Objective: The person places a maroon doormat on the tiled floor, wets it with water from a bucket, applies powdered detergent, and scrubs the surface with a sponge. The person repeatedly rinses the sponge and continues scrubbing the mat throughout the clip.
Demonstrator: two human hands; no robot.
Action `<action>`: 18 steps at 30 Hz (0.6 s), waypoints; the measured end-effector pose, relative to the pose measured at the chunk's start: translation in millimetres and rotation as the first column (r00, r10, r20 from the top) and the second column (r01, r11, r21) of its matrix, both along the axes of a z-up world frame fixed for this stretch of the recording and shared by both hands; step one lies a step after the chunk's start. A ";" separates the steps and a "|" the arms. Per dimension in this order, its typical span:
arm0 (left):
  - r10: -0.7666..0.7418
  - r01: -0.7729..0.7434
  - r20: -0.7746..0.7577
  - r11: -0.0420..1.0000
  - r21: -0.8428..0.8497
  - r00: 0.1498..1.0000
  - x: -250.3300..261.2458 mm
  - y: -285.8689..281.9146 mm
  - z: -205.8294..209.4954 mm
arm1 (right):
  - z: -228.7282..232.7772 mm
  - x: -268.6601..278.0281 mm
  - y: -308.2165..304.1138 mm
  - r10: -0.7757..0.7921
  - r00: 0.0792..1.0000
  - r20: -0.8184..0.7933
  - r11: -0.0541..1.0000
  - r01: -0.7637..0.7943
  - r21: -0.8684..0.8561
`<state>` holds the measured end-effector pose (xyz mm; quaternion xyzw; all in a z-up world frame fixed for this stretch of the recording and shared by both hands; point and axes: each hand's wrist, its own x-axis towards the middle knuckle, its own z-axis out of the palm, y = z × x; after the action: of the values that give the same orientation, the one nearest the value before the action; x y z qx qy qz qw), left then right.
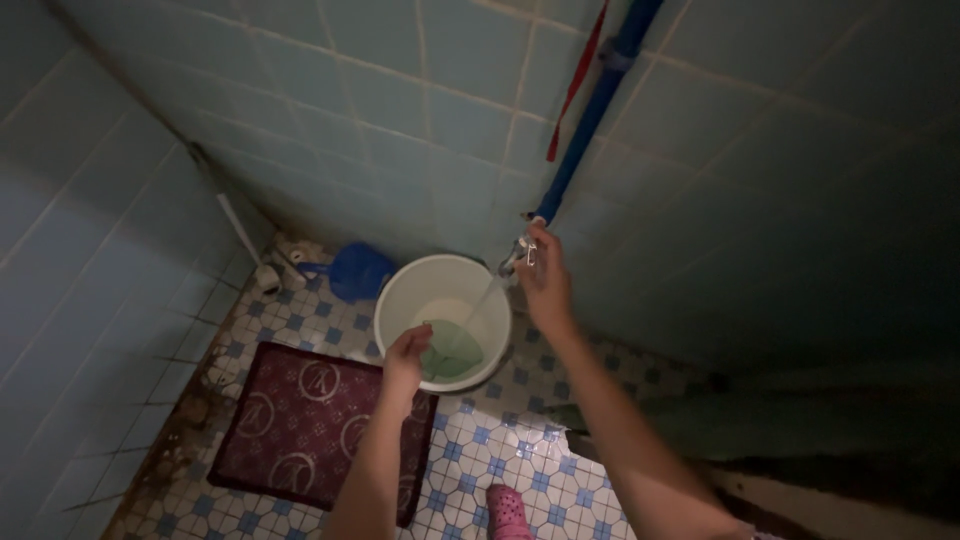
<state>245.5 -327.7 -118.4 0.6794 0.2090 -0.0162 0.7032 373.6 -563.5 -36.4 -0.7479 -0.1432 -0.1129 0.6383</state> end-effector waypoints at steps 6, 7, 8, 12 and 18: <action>0.014 -0.021 -0.087 0.997 -0.071 0.996 -10.6 -3.8 17.7 | -15.1 -16.3 2.7 -0.134 0.976 -0.171 0.915 0.188 0.358; 0.018 -0.024 -0.085 0.997 -0.070 0.996 -11.8 -4.3 15.0 | -56.5 -12.5 -2.1 -0.130 0.977 -0.169 0.915 0.184 0.359; 0.024 -0.028 -0.057 0.997 -0.072 0.998 -13.1 -5.0 12.3 | -97.8 -8.5 -7.0 -0.116 0.933 -0.341 0.835 0.278 0.475; 0.017 -0.029 -0.110 0.995 -0.101 0.994 -11.9 -7.6 21.9 | -208.3 18.2 -15.7 0.125 0.784 -0.608 0.665 0.389 0.638; 0.060 -0.083 -0.184 0.990 -0.118 0.981 -21.9 -5.3 43.0 | -215.7 22.6 -14.0 0.271 0.680 -0.682 0.626 0.414 0.661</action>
<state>223.6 -333.0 -75.4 0.6218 0.2944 -0.0653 0.7228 396.2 -577.5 -252.1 -0.3819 0.2195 0.1162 0.8902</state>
